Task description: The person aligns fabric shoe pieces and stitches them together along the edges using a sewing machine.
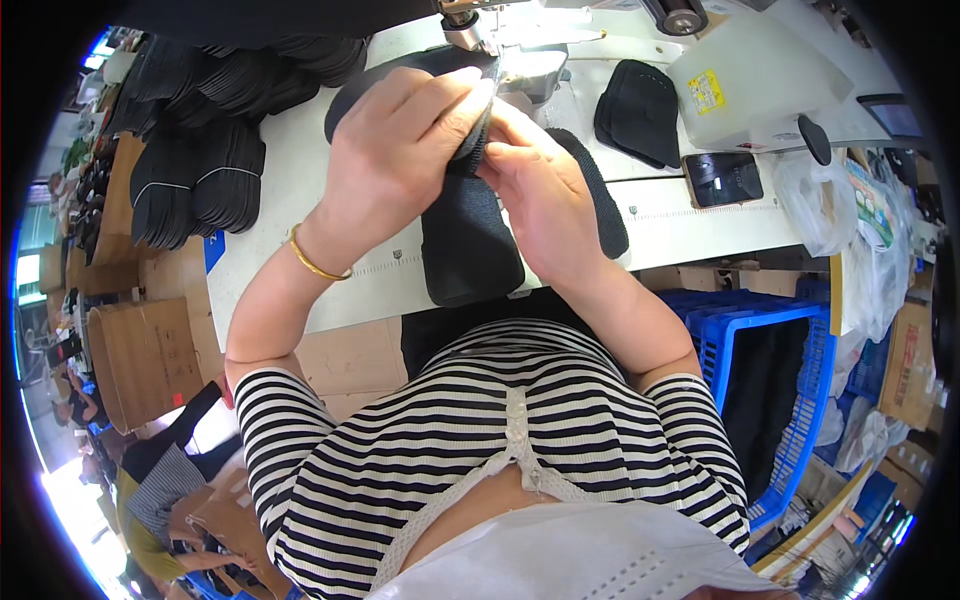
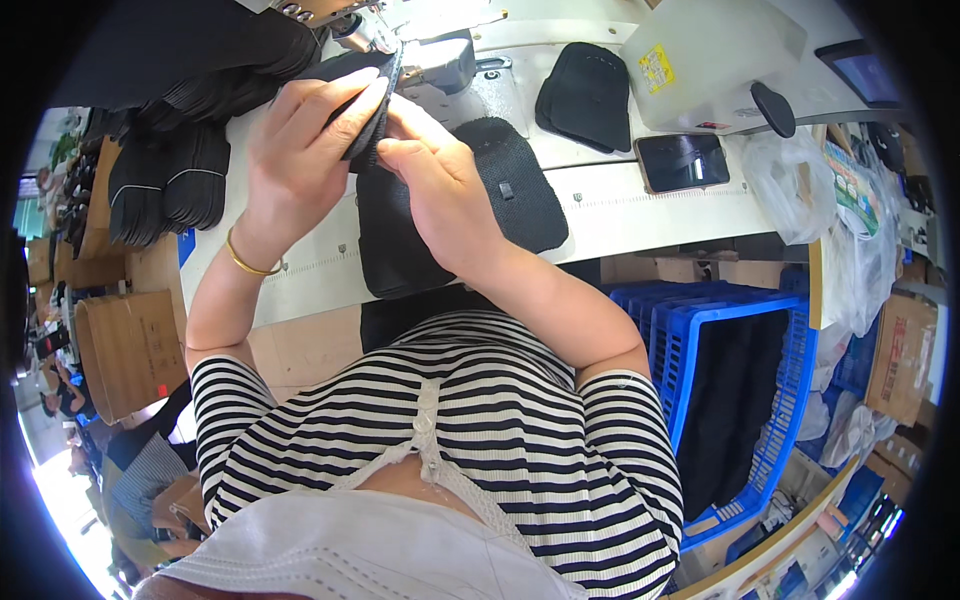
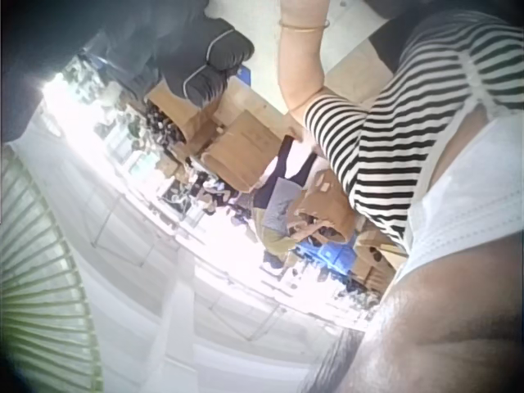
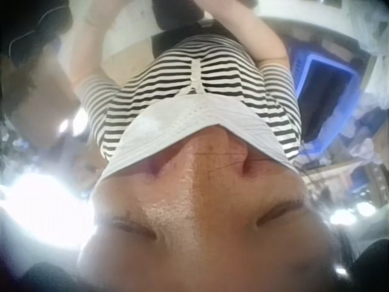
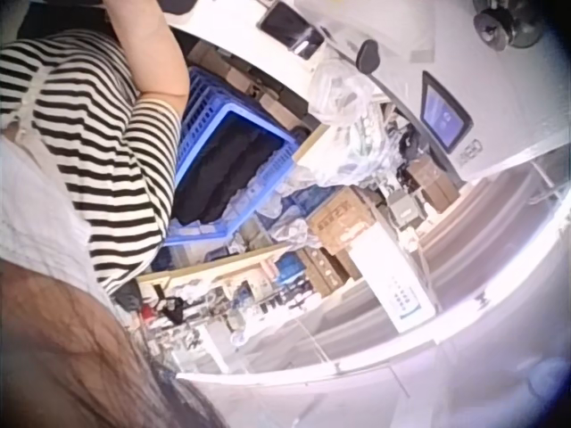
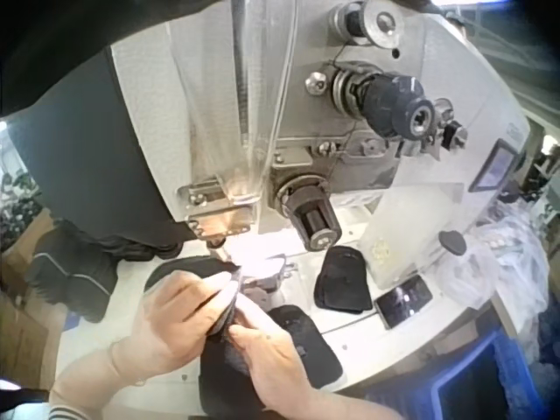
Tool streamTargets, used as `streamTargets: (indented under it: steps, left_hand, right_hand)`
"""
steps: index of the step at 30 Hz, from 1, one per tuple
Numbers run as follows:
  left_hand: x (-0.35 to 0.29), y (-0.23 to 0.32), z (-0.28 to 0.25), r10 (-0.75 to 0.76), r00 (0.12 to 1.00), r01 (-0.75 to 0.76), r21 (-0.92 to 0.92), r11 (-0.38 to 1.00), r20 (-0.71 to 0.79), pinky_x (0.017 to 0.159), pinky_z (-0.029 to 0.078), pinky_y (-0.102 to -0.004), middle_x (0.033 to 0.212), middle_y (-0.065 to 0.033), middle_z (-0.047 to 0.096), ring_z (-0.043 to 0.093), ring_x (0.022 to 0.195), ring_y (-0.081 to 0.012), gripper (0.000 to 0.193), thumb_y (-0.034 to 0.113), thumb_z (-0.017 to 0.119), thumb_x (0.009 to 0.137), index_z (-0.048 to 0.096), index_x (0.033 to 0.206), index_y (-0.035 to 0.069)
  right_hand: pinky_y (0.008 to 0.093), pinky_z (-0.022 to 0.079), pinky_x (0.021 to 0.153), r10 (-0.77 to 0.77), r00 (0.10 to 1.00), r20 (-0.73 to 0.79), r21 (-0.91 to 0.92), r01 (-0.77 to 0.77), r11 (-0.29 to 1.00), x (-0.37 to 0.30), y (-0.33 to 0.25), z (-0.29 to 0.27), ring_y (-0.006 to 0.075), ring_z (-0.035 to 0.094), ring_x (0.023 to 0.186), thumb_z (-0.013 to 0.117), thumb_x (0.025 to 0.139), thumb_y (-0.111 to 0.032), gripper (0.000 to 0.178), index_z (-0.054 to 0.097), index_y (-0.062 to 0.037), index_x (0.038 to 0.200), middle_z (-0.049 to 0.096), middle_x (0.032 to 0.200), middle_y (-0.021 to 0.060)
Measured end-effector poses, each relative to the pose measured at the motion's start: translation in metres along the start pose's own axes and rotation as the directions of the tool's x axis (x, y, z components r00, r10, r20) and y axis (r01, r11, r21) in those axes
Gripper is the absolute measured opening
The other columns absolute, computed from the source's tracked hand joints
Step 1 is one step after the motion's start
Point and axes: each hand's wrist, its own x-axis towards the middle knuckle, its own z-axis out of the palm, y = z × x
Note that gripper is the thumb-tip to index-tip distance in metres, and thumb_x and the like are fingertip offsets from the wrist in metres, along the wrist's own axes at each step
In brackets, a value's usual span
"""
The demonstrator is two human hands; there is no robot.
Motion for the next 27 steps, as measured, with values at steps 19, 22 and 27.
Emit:
streamTargets:
  steps: [19, 22, 27]
  left_hand:
    - [-0.018, 0.024, -0.001, 0.240, 0.963, -0.236, 0.050, 0.971, -0.123, 0.065, 0.057, -0.0310, 0.090, -0.0114, 0.065, 0.064, 0.079, -0.0237, 0.031, -0.004, 0.069, 0.062, 0.070, 0.092, -0.007]
    - [-0.018, 0.025, 0.002, 0.291, 0.950, -0.281, 0.095, 0.955, -0.112, 0.065, 0.058, -0.0315, 0.090, -0.0131, 0.065, 0.064, 0.079, -0.0246, 0.031, 0.000, 0.068, 0.062, 0.069, 0.092, -0.008]
    - [-0.017, 0.031, 0.002, 0.291, 0.955, -0.282, 0.114, 0.952, -0.064, 0.069, 0.057, -0.0328, 0.093, -0.0127, 0.065, 0.064, 0.083, -0.0246, 0.027, 0.001, 0.069, 0.067, 0.070, 0.093, -0.005]
  right_hand:
    - [0.0250, 0.056, 0.067, -0.106, 0.994, -0.037, -0.485, 0.075, 0.872, -0.023, -0.011, -0.016, 0.0145, 0.070, 0.073, 0.048, 0.097, -0.009, 0.022, 0.064, 0.0052, 0.093, 0.071, 0.080, 0.0109]
    - [0.0245, 0.056, 0.064, -0.133, 0.991, -0.029, -0.453, 0.106, 0.885, -0.021, -0.012, -0.018, 0.0129, 0.069, 0.069, 0.049, 0.095, -0.008, 0.020, 0.064, 0.0053, 0.091, 0.070, 0.076, 0.0104]
    - [0.0224, 0.053, 0.056, -0.114, 0.989, -0.094, -0.553, 0.043, 0.832, -0.022, -0.018, -0.014, 0.0097, 0.065, 0.059, 0.051, 0.093, -0.006, 0.018, 0.064, 0.0053, 0.088, 0.068, 0.068, 0.0089]
